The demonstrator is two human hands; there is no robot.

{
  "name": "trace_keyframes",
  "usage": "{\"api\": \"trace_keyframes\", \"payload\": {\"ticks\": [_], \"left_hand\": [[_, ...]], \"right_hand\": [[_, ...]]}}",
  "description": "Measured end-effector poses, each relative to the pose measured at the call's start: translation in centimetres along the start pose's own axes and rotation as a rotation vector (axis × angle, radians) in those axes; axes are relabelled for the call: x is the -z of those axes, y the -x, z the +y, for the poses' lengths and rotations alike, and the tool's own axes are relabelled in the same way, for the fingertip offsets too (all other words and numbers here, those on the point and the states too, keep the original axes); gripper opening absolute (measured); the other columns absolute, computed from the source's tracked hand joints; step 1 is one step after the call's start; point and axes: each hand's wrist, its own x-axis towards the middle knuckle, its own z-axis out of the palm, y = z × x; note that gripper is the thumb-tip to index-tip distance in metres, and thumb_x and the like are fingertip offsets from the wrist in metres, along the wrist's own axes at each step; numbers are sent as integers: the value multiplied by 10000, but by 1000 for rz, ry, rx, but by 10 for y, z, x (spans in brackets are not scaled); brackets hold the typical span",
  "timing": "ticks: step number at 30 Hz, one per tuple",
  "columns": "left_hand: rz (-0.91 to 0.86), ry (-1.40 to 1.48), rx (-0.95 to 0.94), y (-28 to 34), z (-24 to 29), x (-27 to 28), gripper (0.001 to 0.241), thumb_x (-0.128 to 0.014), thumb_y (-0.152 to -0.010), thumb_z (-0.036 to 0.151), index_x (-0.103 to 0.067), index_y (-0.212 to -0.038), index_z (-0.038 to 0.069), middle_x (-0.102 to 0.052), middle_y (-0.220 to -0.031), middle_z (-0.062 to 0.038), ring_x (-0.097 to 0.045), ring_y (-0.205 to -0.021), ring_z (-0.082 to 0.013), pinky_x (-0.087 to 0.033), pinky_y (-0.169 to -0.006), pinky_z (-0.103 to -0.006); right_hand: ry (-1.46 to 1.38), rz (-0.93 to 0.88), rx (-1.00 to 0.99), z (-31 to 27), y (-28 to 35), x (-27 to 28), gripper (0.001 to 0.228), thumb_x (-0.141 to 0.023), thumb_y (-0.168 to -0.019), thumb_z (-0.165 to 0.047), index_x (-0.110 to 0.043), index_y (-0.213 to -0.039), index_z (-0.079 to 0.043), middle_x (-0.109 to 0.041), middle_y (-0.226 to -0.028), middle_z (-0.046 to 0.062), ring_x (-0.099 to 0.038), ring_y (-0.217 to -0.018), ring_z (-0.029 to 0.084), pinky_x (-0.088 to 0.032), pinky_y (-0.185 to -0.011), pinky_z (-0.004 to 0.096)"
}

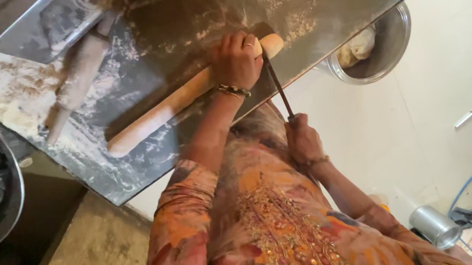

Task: The person portions dough from a large bowl, rolls it into a log, and cuts it into smaller pieces using a knife. The person then rolls each piece into a flat disc on a floured metal surface using a rolling pin.

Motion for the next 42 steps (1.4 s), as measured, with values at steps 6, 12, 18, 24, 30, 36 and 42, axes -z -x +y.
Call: {"api": "trace_keyframes", "payload": {"ticks": [6,12,18,24,30,36,42], "left_hand": [[-2,-112,66,31,-3,15,570,-870,-636,265,-708,-1153,86,-622,-1164,-88,-563,-1106,-309,-455,-863,-515],[-6,-89,89,31,-8,12,355,-839,-650,217,-733,-973,116,-638,-1102,-54,-585,-1083,-291,-497,-836,-517],[79,-75,24,30,-21,1,298,-829,-694,212,-715,-951,116,-643,-1083,-43,-602,-1100,-292,-514,-827,-495],[17,-77,58,26,-14,13,354,-842,-690,234,-722,-1005,125,-651,-1099,-36,-594,-1086,-278,-494,-836,-524],[68,-130,52,50,-11,31,555,-852,-640,264,-680,-1137,85,-620,-1176,-81,-571,-1117,-307,-479,-866,-533],[0,-138,121,60,-29,39,467,-845,-660,208,-704,-1092,99,-615,-1136,-73,-579,-1118,-297,-492,-856,-517],[20,-124,156,54,-36,30,352,-857,-638,239,-736,-945,116,-640,-1048,-43,-608,-1048,-284,-497,-797,-518]], "right_hand": [[-137,3,74,-19,1,3,327,-554,-1004,-240,-387,-1221,-62,-700,-812,242,-682,-673,486,-503,-591,602],[11,-16,126,-57,-2,12,304,-571,-1055,-300,-415,-1155,-59,-709,-841,255,-651,-747,524,-479,-617,625],[113,-59,6,-54,-16,-8,324,-512,-1068,-351,-409,-1170,-61,-701,-864,294,-638,-791,560,-465,-682,672],[67,-97,67,-44,8,-2,417,-569,-999,-361,-353,-1170,-49,-669,-832,331,-609,-725,579,-451,-626,680],[-17,21,182,-37,10,3,284,-578,-1068,-219,-376,-1189,-62,-686,-853,270,-626,-736,541,-457,-589,628],[-90,-33,259,-56,13,-6,324,-575,-1026,-224,-383,-1207,-37,-692,-846,260,-645,-705,521,-486,-568,599],[99,-111,60,-80,3,-13,339,-548,-1053,-336,-401,-1161,-51,-684,-807,304,-630,-742,558,-460,-623,649]]}}
